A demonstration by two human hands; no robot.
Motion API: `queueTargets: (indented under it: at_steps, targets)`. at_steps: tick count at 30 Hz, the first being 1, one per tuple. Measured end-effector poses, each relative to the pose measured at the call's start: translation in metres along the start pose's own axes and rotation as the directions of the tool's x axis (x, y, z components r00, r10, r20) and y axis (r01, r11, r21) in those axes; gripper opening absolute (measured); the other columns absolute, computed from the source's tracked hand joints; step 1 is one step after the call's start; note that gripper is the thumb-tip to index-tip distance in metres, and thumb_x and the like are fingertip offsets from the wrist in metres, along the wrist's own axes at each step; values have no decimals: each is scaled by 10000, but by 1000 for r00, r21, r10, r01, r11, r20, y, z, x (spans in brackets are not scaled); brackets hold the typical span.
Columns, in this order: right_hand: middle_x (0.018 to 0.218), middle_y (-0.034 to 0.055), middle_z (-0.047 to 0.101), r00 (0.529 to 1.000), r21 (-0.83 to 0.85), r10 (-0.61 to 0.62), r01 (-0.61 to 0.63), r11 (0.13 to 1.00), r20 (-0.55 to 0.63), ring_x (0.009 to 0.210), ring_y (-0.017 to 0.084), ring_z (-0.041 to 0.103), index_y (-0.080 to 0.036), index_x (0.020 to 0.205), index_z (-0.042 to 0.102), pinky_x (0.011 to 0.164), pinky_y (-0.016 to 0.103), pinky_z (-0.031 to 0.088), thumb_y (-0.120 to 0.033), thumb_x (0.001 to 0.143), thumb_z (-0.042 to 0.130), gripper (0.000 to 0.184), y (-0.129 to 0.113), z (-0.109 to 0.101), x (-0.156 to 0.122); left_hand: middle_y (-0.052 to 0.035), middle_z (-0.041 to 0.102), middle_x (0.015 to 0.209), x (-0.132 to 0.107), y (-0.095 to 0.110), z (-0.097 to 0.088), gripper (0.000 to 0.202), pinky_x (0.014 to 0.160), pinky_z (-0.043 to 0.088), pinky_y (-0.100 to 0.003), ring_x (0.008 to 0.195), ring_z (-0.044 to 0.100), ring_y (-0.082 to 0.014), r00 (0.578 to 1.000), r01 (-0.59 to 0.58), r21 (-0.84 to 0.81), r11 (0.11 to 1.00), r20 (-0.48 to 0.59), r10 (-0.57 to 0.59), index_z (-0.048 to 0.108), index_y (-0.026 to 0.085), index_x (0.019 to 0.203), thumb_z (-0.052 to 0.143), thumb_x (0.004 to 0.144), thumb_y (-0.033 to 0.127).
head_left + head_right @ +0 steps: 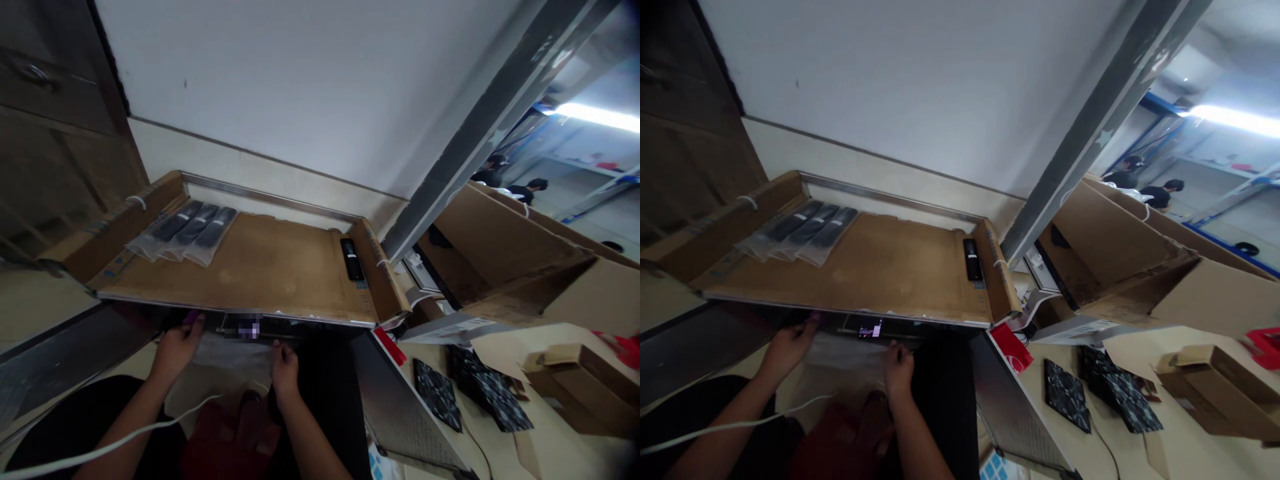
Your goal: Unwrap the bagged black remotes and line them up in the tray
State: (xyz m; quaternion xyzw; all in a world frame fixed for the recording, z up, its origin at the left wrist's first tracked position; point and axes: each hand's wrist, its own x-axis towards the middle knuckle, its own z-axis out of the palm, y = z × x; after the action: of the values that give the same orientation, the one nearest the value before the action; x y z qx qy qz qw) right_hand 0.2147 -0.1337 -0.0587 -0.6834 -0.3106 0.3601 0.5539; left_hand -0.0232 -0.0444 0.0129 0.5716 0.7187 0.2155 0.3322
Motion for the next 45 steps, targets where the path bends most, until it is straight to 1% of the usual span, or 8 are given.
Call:
queueTargets:
  at_steps: [6,13,19,27,34,37,41,45]
  targets:
    - [486,-63,366,995,-85,-89,85,993,-47,506,102,331,-217,531,427,491,230,305,-680,827,540,560,7,0,2,-89,673,603,1,-3,-1,555,619,418,-288,775,704,-295,999,25,47,999,-24,-24,660,204,641,397,881,629]
    - [499,-68,343,993,-120,-105,98,988,-51,511,101,322,-223,539,388,507,235,302,-702,840,508,578,3,0,1,-155,741,784,6,-11,0,603,690,446,-319,927,707,-346,999,31,88,996,-40,-27,739,177,813,375,885,653]
    - [489,-75,321,994,-106,-102,97,990,-43,499,98,301,-229,543,373,483,234,292,-703,831,524,574,0,-1,1,-174,756,836,6,-13,-2,607,713,461,-332,971,706,-362,998,39,83,996,-44,-36,761,152,903,386,892,628]
    - [497,-75,333,994,-60,-108,106,993,-33,515,99,302,-222,545,405,483,226,304,-683,838,530,561,4,-1,2,-147,747,762,7,-15,-3,601,665,462,-318,900,715,-344,998,5,91,996,-64,1,770,170,872,388,897,633]
    - [523,-75,325,998,-86,-66,65,994,-15,527,98,304,-229,554,364,515,229,307,-679,836,521,554,1,-2,1,-182,762,869,8,-16,-3,606,705,468,-342,962,702,-369,997,21,109,994,-73,-13,769,155,931,389,897,625]
    - [516,-71,332,997,-77,-73,71,994,-21,522,100,308,-228,546,373,500,229,291,-693,834,520,567,0,-1,1,-172,760,857,8,-15,-4,605,706,462,-343,946,703,-367,996,26,126,992,-90,-15,761,168,892,379,899,636]
    - [512,-67,352,997,-67,-71,68,995,-36,515,101,318,-224,552,396,503,234,298,-690,834,526,559,1,0,1,-152,740,759,7,-14,-5,591,665,450,-336,872,707,-353,996,26,129,991,-89,-15,744,187,815,379,895,644]
    - [513,-62,363,998,-56,-59,58,997,-24,515,104,331,-227,552,394,517,244,305,-667,829,537,539,3,0,2,-156,738,765,7,-16,-4,596,666,456,-341,858,706,-344,996,15,123,992,-93,-3,742,193,808,380,895,659]
